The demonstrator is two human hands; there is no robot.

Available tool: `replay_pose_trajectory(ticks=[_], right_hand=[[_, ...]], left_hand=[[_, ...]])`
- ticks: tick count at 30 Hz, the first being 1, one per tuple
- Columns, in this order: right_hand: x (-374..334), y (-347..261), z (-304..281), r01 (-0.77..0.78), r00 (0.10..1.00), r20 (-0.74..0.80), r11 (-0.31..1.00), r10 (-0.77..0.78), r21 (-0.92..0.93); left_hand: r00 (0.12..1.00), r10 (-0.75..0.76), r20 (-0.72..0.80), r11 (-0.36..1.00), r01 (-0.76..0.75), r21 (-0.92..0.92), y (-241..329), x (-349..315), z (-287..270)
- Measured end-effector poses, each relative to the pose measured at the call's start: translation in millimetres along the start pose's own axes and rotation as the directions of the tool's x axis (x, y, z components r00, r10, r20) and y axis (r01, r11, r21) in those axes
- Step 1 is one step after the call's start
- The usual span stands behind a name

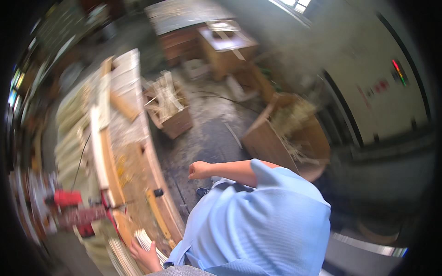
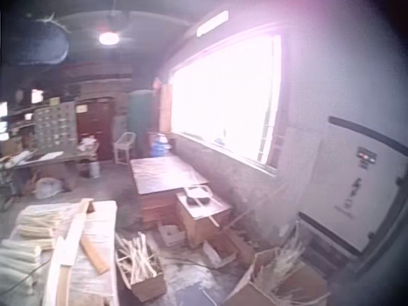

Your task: The person gathers bundles of thin bamboo sticks from a cardboard box and a workbench, aligns them by hand, and places them into neat stacks. The person repeatedly moves between the box and the bench to continue sorting the sticks.

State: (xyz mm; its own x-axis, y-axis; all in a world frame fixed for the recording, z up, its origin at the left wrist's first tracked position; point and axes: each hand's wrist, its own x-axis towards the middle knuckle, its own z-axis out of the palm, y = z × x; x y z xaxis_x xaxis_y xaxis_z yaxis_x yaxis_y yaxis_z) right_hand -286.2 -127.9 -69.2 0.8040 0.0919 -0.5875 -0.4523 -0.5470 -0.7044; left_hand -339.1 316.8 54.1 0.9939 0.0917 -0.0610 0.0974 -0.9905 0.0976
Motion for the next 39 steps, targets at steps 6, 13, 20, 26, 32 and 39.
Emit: replay_pose_trajectory(ticks=[6, 13, 20, 26, 32, 39], right_hand=[[-95.3, 117.1, 15.4, -0.321, 0.901, -0.215, 0.912, 0.377, 0.255], [-195.1, 211.1, 58.3, -0.18, 0.794, -0.397, 0.801, 0.461, 0.571], [-297.0, 323.6, 68.5, -0.142, 0.562, -0.495, 0.667, 0.663, 0.731], [-300.6, 392.0, 72.9, -0.123, 0.428, -0.532, 0.63, 0.73, 0.767], [-242.7, 385.4, 91.9, -0.294, 0.461, -0.501, 0.659, 0.732, 0.692], [-174.3, 344.4, 50.5, -0.549, 0.349, -0.379, 0.515, 0.857, 0.658]], left_hand=[[0.805, 0.571, 0.161, 0.799, -0.5, -0.335, 120.0, 83.2, -28.2], [0.284, 0.889, 0.358, 0.444, -0.723, -0.53, 304.2, 20.0, 16.6], [-0.092, 0.816, 0.57, 0.349, -0.708, -0.614, 419.8, -90.9, 66.6], [-0.195, 0.646, 0.738, 0.329, -0.801, -0.5, 465.0, -88.3, 97.2], [-0.163, 0.684, 0.711, 0.39, -0.742, -0.545, 503.1, -35.3, 150.4], [-0.06, 0.695, 0.717, 0.541, -0.614, -0.575, 510.4, 87.7, 256.9]])
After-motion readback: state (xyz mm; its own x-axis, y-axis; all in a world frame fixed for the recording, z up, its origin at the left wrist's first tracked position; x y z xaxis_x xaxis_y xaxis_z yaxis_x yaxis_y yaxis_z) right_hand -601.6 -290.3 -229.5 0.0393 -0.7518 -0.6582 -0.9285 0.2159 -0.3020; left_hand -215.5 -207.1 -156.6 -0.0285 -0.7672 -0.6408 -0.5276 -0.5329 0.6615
